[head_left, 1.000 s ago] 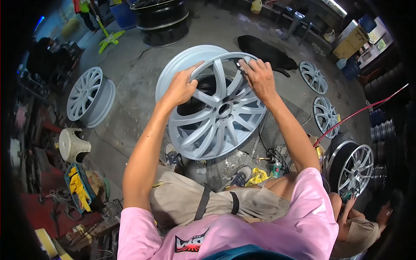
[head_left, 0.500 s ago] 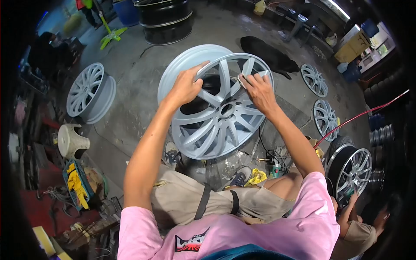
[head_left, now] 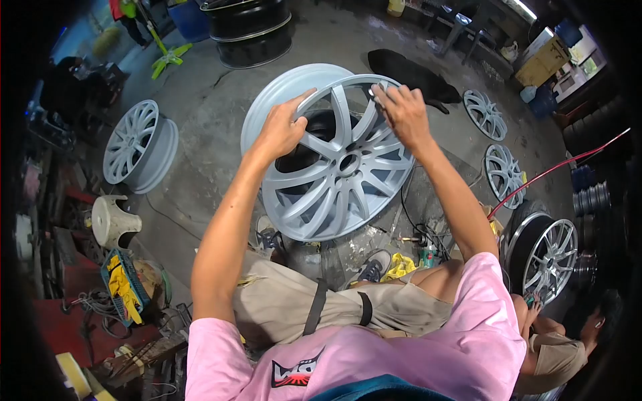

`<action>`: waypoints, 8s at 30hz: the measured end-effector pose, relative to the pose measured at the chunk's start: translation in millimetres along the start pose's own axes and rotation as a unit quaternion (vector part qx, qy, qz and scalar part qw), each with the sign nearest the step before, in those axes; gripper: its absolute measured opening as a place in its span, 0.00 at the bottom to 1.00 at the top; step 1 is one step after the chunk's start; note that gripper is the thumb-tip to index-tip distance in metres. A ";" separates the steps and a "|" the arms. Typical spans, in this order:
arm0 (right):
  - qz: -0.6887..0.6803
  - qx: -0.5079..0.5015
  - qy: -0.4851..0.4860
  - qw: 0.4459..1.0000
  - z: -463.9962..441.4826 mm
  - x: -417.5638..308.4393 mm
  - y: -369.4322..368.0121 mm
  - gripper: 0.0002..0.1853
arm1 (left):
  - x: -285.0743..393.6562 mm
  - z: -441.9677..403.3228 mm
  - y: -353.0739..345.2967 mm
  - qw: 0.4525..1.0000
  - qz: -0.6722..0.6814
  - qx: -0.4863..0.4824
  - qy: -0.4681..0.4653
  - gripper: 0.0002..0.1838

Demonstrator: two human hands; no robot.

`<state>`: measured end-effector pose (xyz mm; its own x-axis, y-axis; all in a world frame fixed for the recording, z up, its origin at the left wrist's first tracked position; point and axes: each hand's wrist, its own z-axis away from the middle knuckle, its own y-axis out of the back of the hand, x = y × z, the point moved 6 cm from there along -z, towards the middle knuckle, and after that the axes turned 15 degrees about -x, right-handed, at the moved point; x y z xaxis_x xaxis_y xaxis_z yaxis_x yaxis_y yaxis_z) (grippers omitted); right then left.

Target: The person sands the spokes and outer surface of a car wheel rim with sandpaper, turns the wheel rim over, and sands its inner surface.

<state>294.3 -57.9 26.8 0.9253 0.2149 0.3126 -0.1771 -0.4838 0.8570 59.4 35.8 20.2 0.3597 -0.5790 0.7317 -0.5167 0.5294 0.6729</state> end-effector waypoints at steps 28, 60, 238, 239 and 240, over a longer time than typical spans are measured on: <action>-0.101 -0.053 0.026 0.993 40.1 -57.7 -39.4 0.16 | 0.9 1.9 -0.8 0.999 -0.001 0.032 -0.044 0.34; -0.420 -0.088 -0.260 0.865 27.8 -117.2 -65.6 0.21 | -0.2 3.8 -2.5 0.999 -0.003 0.028 -0.031 0.34; -0.738 -0.163 -0.336 0.562 213.4 -220.3 -193.2 0.26 | 27.2 1.4 2.3 0.963 -0.218 0.158 0.031 0.14; -0.620 -0.223 -0.230 0.716 200.9 -196.1 -162.9 0.23 | 23.8 4.0 1.8 0.961 -0.213 0.176 0.000 0.12; -0.532 -0.233 -0.238 0.778 190.0 -164.8 -133.2 0.21 | 20.7 6.7 3.6 0.958 -0.209 0.196 -0.031 0.11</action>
<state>229.1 -190.1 -216.6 0.6305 -0.1089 -0.7685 0.7753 0.1378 0.6164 59.8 21.6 37.0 0.5581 -0.7315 0.3918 -0.5942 -0.0228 0.8040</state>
